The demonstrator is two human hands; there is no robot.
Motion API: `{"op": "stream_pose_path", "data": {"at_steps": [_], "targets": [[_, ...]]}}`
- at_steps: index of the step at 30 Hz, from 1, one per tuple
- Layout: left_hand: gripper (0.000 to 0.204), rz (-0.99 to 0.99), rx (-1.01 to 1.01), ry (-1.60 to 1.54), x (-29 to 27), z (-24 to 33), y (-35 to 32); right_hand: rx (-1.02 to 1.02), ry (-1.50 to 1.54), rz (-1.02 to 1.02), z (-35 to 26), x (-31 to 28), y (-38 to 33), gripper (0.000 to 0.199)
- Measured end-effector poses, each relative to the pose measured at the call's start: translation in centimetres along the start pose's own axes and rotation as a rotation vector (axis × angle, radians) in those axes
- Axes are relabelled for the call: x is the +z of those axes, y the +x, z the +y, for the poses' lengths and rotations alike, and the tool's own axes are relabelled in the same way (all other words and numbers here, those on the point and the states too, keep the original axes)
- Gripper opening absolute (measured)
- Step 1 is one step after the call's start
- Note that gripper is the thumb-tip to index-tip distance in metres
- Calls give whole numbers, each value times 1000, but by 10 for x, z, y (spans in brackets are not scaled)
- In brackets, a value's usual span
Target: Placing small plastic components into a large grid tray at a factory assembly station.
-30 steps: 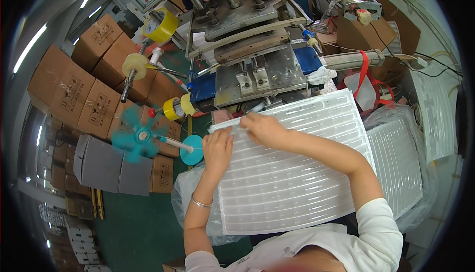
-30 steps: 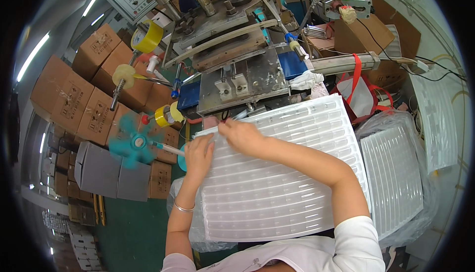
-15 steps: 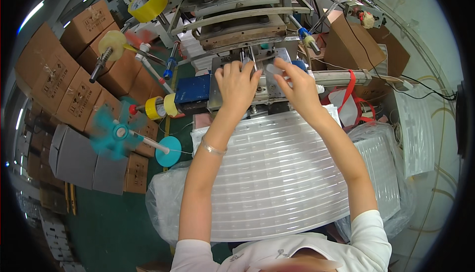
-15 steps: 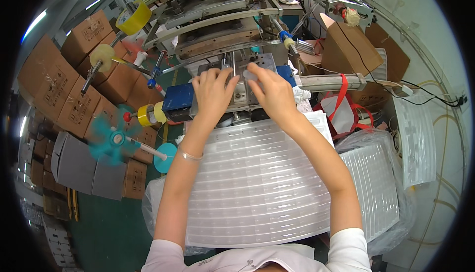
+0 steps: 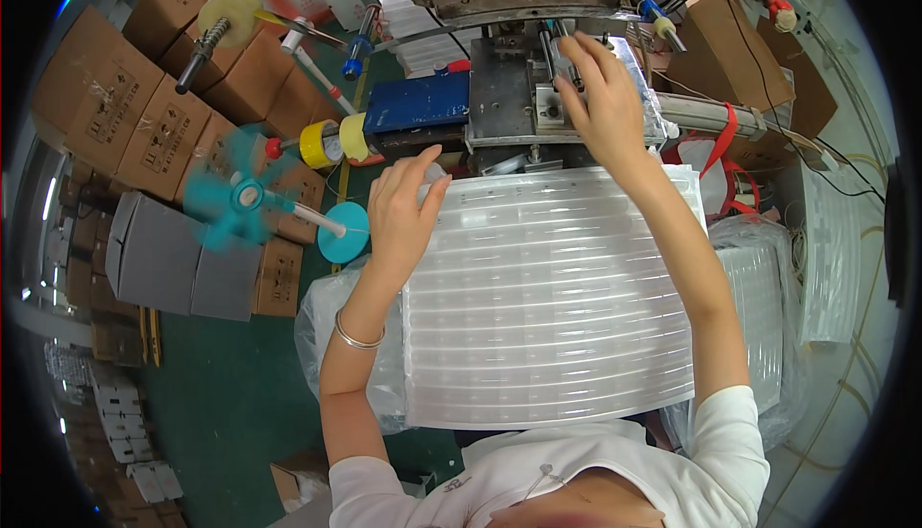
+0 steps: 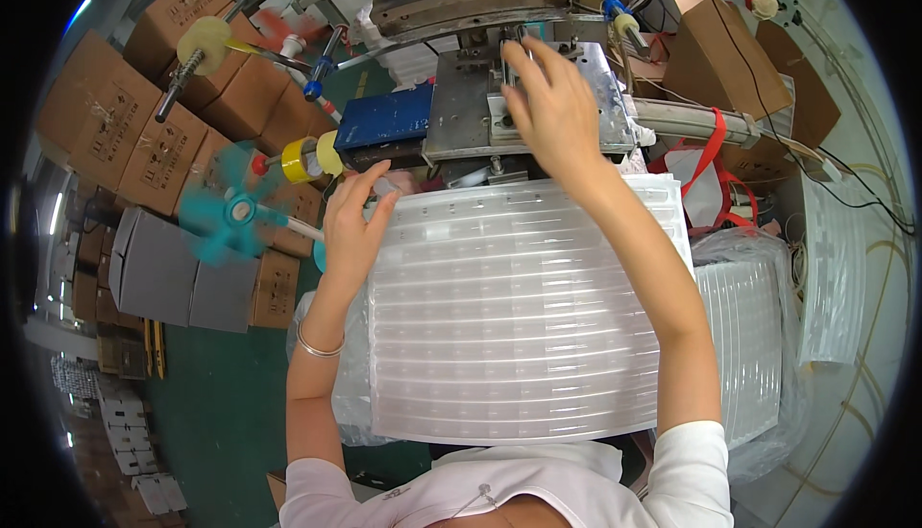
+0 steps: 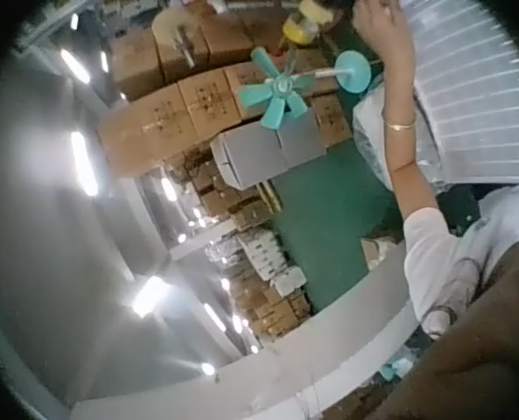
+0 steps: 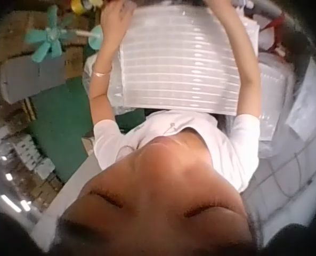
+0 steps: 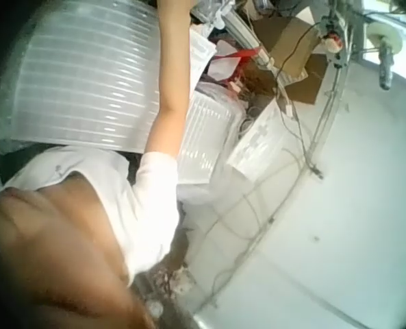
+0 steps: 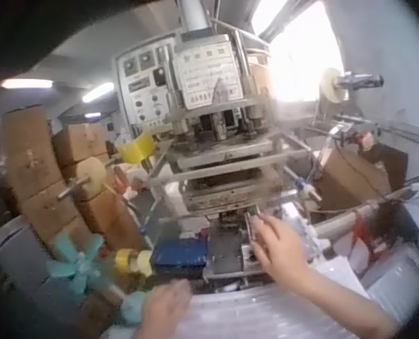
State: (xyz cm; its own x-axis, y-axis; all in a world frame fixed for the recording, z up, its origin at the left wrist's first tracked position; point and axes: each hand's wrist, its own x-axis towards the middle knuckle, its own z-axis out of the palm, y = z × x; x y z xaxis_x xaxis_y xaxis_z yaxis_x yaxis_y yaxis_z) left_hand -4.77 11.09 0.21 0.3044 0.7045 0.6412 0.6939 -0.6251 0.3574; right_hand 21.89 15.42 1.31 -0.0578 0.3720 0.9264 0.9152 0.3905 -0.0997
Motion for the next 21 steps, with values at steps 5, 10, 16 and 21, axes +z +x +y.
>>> {"op": "stream_pose_path", "data": {"at_steps": [5,10,16,21], "targets": [[30,-126,-4,31,14,-1,-9,-4,296,-650,-54,-20,-51,33],[28,-282,133,85,28,-2,-14,-72,305,-723,-71,0,-101,22],[25,-259,-35,50,16,-5,-18,-82,298,-751,-70,2,-104,15],[25,-288,67,31,34,-4,-27,171,466,-782,-69,-20,-74,19]]}}
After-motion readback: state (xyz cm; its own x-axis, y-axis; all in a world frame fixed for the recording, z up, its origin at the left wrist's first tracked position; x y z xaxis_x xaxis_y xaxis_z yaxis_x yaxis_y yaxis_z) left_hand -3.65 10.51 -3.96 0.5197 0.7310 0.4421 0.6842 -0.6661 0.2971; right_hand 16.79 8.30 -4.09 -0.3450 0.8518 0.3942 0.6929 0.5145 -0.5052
